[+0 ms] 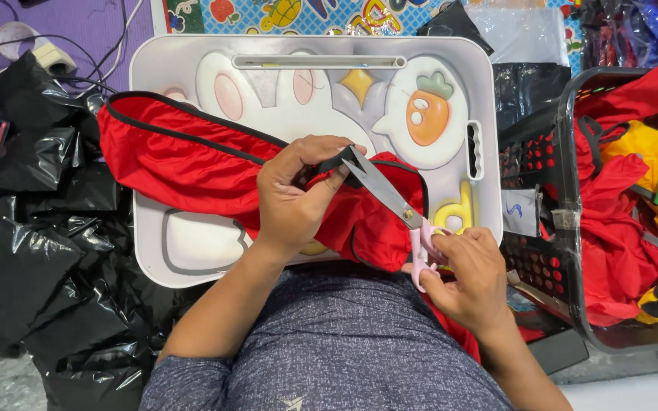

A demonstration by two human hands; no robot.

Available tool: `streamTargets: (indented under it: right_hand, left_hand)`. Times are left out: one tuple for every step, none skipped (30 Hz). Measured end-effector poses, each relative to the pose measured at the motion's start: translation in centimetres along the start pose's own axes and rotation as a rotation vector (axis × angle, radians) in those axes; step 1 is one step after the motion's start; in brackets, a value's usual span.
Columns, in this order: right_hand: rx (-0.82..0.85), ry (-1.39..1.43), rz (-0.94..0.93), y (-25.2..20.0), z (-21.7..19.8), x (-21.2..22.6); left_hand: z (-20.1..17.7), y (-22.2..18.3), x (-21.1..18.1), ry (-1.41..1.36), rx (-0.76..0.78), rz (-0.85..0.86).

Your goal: Trimming excess threads from a red garment using scissors and inspecting the finished item

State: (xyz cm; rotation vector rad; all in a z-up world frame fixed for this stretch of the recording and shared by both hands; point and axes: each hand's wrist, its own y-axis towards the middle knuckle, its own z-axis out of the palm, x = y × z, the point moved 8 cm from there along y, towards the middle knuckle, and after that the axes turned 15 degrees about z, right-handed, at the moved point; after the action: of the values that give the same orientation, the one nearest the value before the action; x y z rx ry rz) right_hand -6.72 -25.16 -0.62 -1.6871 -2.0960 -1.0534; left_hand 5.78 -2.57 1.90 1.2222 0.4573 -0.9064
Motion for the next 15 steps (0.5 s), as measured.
streamTargets:
  right_hand:
    - [0.000,0.001,-0.003,-0.2,0.3,-0.1]
    - [-0.024,-0.030,-0.018,-0.4,0.5,-0.2]
    - [-0.048,-0.062,-0.033,-0.6,0.7,-0.2]
    - [-0.047,-0.061,-0.034,-0.7,0.8,-0.2]
    - [-0.058,-0.082,-0.047,-0.8,0.8,-0.2]
    - [-0.069,-0.105,-0.058,-0.9,0.8,-0.1]
    - [-0.067,-0.106,-0.058,-0.8,0.7,0.0]
    - [-0.056,-0.051,-0.024,-0.5,0.5,-0.1]
    - [-0.044,0.005,0.009,-0.3,0.3,-0.2]
    - [-0.043,0.005,0.009,-0.2,0.1,-0.2]
    - [-0.041,0.001,0.016,-0.1,-0.1,-0.3]
    - [-0.041,-0.003,0.022,-0.1,-0.4,-0.3]
    - [-0.043,-0.004,0.022,-0.1,-0.4,-0.5]
    - [-0.027,-0.030,0.008,-0.2,-0.3,-0.6]
    - [-0.012,-0.056,-0.006,-0.2,-0.1,-0.7]
  left_hand:
    - [0.1,0.0,-0.1,0.001,-0.001,0.002]
    - [0.1,0.0,-0.1,0.010,-0.011,0.004]
    - [0.1,-0.1,-0.2,0.019,-0.022,0.005]
    - [0.0,0.0,-0.2,0.021,-0.023,0.006]
    - [-0.2,0.0,-0.3,0.034,-0.023,0.002]
    - [-0.3,0.0,-0.2,0.044,-0.023,-0.003]
    - [-0.5,-0.3,0.1,0.043,-0.024,-0.003]
    - [-0.9,-0.6,0.6,0.024,-0.049,-0.026]
    - [-1.2,-1.0,1.1,0.005,-0.074,-0.048]
    - [-1.0,-0.7,0.8,0.006,-0.075,-0.048]
    - [-0.9,-0.6,0.6,-0.022,-0.087,-0.061]
    - [-0.6,-0.3,0.4,-0.050,-0.098,-0.074]
    - [-0.6,-0.3,0.3,-0.051,-0.097,-0.073]
    - [-0.6,-0.2,0.3,-0.051,-0.101,-0.070]
    - [-0.6,-0.2,0.2,-0.052,-0.104,-0.066]
